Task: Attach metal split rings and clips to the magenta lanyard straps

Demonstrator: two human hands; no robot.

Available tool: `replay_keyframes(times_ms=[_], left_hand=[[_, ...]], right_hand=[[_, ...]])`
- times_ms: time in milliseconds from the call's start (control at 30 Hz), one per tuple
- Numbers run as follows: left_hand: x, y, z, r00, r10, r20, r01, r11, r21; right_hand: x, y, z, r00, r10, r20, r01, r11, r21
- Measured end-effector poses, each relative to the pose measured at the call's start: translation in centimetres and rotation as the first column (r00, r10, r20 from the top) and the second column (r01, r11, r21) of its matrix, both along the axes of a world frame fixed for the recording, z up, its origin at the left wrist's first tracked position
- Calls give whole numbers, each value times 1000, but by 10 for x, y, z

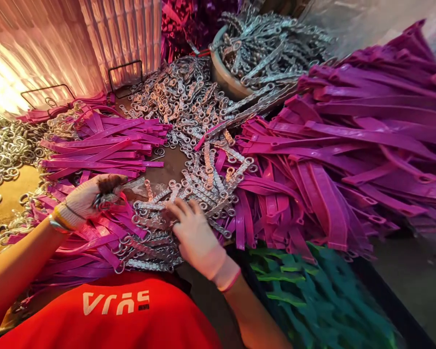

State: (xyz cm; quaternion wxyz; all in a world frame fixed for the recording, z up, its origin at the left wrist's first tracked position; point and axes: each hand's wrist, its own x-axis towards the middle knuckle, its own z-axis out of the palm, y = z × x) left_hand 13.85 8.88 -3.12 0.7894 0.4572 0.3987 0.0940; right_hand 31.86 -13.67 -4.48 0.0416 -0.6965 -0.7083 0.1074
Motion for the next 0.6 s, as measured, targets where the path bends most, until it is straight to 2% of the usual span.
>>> replay_keyframes(times_ms=[33, 67, 100, 133, 167, 200, 233, 267, 300, 367, 433, 467, 533, 600], left_hand=[[3, 3, -6, 995, -73, -67, 84, 981, 174], [4, 6, -11, 977, -133, -169, 186, 917, 354], [4, 8, -15, 942, -166, -291, 299, 809, 506], [2, 9, -18, 891, -186, -414, 422, 675, 605], [-2, 10, -19, 827, -201, -525, 539, 546, 641], [-7, 10, -18, 761, -219, -610, 634, 452, 628], [-14, 10, -17, 704, -247, -666, 700, 403, 590], [-20, 9, -15, 665, -280, -693, 738, 390, 550], [-26, 8, -14, 646, -306, -699, 754, 401, 521], [-36, 4, -11, 653, -314, -689, 742, 448, 499], [-41, 2, -9, 679, -282, -678, 711, 482, 512], [-42, 1, -9, 694, -264, -670, 693, 501, 519], [-42, 1, -10, 721, -258, -644, 657, 551, 515], [-41, 1, -9, 738, -286, -612, 633, 608, 479]], right_hand=[[-9, 2, -4, 999, 12, -47, -10, 999, 40], [-19, 5, -9, 995, 18, -95, -9, 996, 90], [-29, 7, -14, 989, 25, -148, -3, 989, 146], [-38, 9, -18, 978, 35, -204, 7, 980, 201], [-45, 10, -22, 964, 52, -262, 15, 968, 250], [-50, 11, -24, 945, 77, -318, 19, 957, 289], [-52, 12, -26, 924, 108, -366, 14, 948, 317], [-51, 13, -25, 906, 142, -398, -2, 943, 332], [-47, 14, -24, 895, 170, -413, -23, 941, 338], [-28, 16, -18, 889, 197, -414, -47, 937, 345], [-1, 18, -11, 918, 156, -364, -32, 945, 326], [13, 18, -7, 942, 119, -313, -26, 958, 287], [35, 20, -3, 988, 75, -135, -61, 992, 106], [45, 23, -2, 993, 118, 2, -117, 990, -82]])
